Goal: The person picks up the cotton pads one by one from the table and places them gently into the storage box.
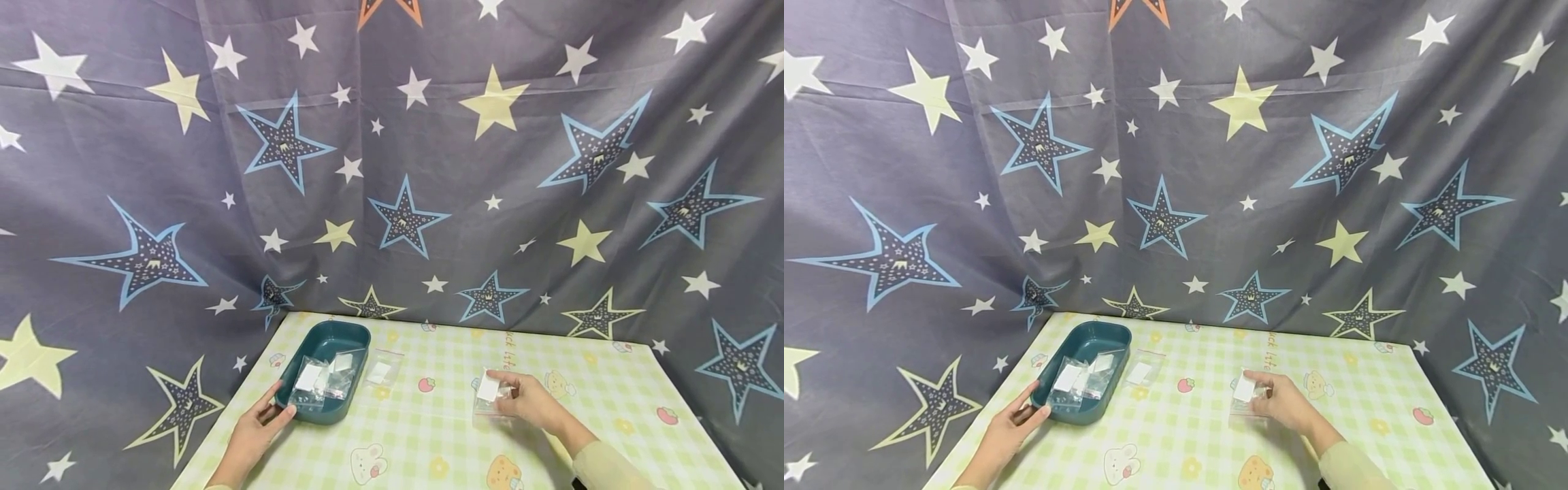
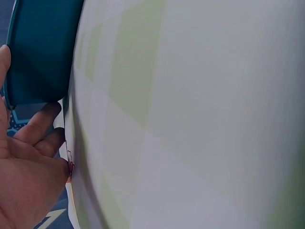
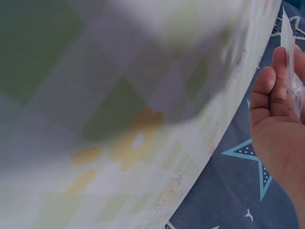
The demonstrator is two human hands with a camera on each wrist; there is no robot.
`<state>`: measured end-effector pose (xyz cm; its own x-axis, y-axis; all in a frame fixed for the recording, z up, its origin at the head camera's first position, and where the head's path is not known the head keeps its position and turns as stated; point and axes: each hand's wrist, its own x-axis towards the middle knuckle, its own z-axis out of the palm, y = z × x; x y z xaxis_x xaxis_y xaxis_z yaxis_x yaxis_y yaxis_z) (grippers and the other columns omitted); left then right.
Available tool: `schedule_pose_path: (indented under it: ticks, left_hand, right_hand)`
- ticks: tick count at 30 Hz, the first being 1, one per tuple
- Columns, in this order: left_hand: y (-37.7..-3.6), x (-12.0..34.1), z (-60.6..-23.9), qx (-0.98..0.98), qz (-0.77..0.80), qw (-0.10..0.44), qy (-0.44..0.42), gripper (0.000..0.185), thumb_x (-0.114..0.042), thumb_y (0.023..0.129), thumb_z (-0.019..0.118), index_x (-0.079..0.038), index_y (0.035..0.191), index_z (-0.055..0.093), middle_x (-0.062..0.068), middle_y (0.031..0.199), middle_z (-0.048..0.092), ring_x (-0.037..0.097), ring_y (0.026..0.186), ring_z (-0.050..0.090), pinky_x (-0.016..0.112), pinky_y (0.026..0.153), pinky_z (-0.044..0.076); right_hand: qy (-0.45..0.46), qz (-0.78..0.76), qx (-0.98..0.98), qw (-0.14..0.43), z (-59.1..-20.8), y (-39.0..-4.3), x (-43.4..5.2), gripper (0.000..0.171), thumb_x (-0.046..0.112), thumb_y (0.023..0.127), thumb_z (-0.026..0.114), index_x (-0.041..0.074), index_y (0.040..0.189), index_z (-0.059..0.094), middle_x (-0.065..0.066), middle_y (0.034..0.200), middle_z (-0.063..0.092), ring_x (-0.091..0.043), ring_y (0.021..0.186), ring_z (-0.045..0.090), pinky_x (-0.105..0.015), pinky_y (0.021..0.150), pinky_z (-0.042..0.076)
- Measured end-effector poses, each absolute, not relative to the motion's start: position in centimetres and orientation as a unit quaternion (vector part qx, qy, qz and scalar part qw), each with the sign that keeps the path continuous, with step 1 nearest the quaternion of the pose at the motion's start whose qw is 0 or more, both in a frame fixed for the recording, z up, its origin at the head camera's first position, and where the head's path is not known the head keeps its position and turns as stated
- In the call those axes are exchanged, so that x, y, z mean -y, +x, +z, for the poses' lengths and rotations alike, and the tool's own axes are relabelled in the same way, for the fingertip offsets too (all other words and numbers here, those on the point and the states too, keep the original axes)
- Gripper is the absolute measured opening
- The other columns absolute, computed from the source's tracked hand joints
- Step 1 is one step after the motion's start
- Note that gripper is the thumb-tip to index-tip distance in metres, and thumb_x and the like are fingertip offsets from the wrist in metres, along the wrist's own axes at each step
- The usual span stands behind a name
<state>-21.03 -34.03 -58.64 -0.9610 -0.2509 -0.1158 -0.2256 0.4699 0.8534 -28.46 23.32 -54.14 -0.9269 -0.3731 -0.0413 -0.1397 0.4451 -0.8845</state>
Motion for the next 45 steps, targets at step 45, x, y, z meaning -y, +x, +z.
schedule_pose_path:
  ticks: [45]
  left_hand:
    - [-20.8, 33.9, -58.5, 0.861, -0.49, 0.025, 0.135, 0.087, -0.061, 0.094, 0.076, -0.03, 0.167, 0.04, 0.03, 0.162, 0.045, 0.044, 0.148, 0.051, 0.052, 0.112, 0.055]
  right_hand:
    - [-0.229, -0.518, -0.819, 0.091, -46.3, -32.6, -12.2, 0.063, 0.011, 0.095, 0.081, 0.012, 0.155, 0.059, -0.015, 0.11, 0.078, -0.01, 0.083, 0.068, -0.021, 0.073, 0.06]
